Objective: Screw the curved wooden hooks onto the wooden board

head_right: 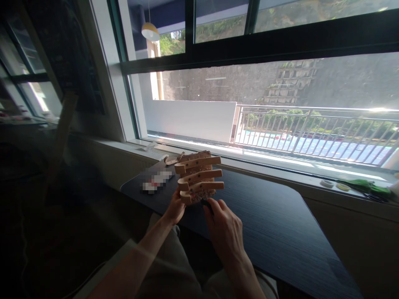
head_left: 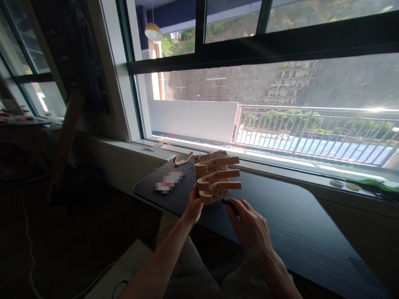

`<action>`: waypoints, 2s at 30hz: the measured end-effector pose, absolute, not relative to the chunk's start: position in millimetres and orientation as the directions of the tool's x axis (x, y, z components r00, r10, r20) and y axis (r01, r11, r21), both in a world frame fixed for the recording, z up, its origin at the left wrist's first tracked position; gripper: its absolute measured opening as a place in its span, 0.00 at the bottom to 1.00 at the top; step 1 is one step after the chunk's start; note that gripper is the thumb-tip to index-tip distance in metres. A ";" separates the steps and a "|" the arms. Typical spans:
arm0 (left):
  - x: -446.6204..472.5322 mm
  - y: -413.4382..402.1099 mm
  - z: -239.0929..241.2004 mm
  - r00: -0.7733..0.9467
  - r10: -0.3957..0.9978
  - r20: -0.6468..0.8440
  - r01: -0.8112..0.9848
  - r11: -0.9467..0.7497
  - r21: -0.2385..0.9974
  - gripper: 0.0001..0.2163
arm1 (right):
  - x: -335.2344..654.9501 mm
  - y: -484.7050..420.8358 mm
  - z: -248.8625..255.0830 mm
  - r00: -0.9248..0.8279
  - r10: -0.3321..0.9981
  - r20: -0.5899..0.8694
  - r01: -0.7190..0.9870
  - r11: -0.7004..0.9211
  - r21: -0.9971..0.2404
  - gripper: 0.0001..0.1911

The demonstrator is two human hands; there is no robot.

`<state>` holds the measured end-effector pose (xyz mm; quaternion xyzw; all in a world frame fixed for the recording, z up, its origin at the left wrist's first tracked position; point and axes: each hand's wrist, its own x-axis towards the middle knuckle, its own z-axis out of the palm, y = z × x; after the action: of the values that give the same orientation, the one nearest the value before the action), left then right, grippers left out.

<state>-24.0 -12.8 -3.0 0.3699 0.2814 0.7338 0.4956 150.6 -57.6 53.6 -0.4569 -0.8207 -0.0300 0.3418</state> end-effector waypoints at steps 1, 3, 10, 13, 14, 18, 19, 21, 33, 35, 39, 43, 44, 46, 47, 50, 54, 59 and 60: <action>-24.2 -12.5 -3.6 -0.234 0.935 0.268 -0.517 -0.353 0.780 0.21 | 150.8 -58.4 53.6 -0.346 0.727 0.592 0.767 0.583 -0.268 0.14; -24.3 -12.2 -4.5 -0.236 0.932 0.275 -0.515 -0.360 0.778 0.20 | 151.1 -59.5 52.7 -0.343 0.719 0.604 0.749 0.598 -0.287 0.16; -24.1 -10.7 -6.5 -0.248 0.931 0.267 -0.516 -0.360 0.777 0.21 | 152.4 -58.4 48.6 -0.350 0.687 0.637 0.715 0.635 -0.293 0.14; -25.0 -10.0 -7.6 -0.237 0.933 0.272 -0.525 -0.358 0.772 0.22 | 151.4 -57.9 48.7 -0.317 0.712 0.626 0.732 0.604 -0.315 0.13; -25.3 -10.0 -7.8 -0.233 0.933 0.274 -0.525 -0.358 0.772 0.22 | 150.9 -57.9 49.0 -0.310 0.723 0.618 0.738 0.592 -0.323 0.13; -25.9 -11.3 -6.6 -0.223 0.934 0.279 -0.521 -0.356 0.776 0.22 | 149.1 -59.1 50.9 -0.299 0.761 0.575 0.761 0.554 -0.338 0.13; -25.7 -11.7 -6.0 -0.224 0.933 0.281 -0.518 -0.359 0.776 0.22 | 148.9 -59.4 51.7 -0.298 0.769 0.566 0.766 0.546 -0.338 0.14; -25.1 -12.4 -4.7 -0.231 0.932 0.279 -0.512 -0.361 0.780 0.21 | 148.6 -60.1 53.6 -0.299 0.776 0.555 0.774 0.538 -0.335 0.15; -24.2 -12.0 -6.2 -0.233 0.922 0.309 -0.490 -0.386 0.782 0.20 | 149.7 -59.8 60.7 -0.307 0.731 0.609 0.650 0.629 -0.426 0.13; -24.3 -11.8 -6.8 -0.237 0.920 0.313 -0.480 -0.391 0.785 0.20 | 149.7 -59.3 60.0 -0.306 0.741 0.598 0.661 0.617 -0.426 0.13; -23.8 -11.7 -6.7 -0.234 0.917 0.323 -0.467 -0.397 0.790 0.21 | 148.9 -59.6 61.7 -0.281 0.774 0.567 0.695 0.571 -0.436 0.13; -23.3 -12.5 -5.5 -0.237 0.916 0.323 -0.447 -0.398 0.801 0.21 | 147.8 -60.2 64.6 -0.257 0.787 0.561 0.710 0.547 -0.443 0.14; -23.2 -12.8 -5.2 -0.239 0.917 0.319 -0.446 -0.395 0.803 0.21 | 147.7 -60.3 64.7 -0.259 0.787 0.560 0.715 0.546 -0.437 0.14; -23.1 -13.4 -4.9 -0.240 0.919 0.314 -0.447 -0.391 0.804 0.22 | 147.9 -60.2 63.8 -0.284 0.780 0.557 0.721 0.557 -0.412 0.13; -23.0 -13.6 -4.8 -0.240 0.919 0.314 -0.450 -0.392 0.803 0.22 | 148.0 -60.2 63.1 -0.304 0.770 0.561 0.720 0.571 -0.394 0.13; -22.8 -13.8 -4.6 -0.248 0.917 0.312 -0.452 -0.395 0.800 0.21 | 148.7 -60.3 60.5 -0.343 0.729 0.593 0.696 0.620 -0.361 0.13; -23.2 -14.0 -3.3 -0.260 0.921 0.290 -0.455 -0.382 0.804 0.21 | 149.2 -60.2 59.3 -0.343 0.714 0.610 0.663 0.644 -0.382 0.13; -24.1 -13.8 -3.5 -0.245 0.923 0.298 -0.475 -0.382 0.793 0.21 | 149.6 -58.5 59.5 -0.300 0.747 0.593 0.662 0.611 -0.434 0.11; -24.1 -13.5 -4.2 -0.241 0.924 0.297 -0.480 -0.380 0.791 0.22 | 149.5 -58.4 59.4 -0.291 0.756 0.586 0.669 0.599 -0.440 0.11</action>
<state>-24.1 -13.5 -4.2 0.3883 0.2855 0.7342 0.4782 149.5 -58.4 59.4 -0.4443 -0.8016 0.0550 0.3962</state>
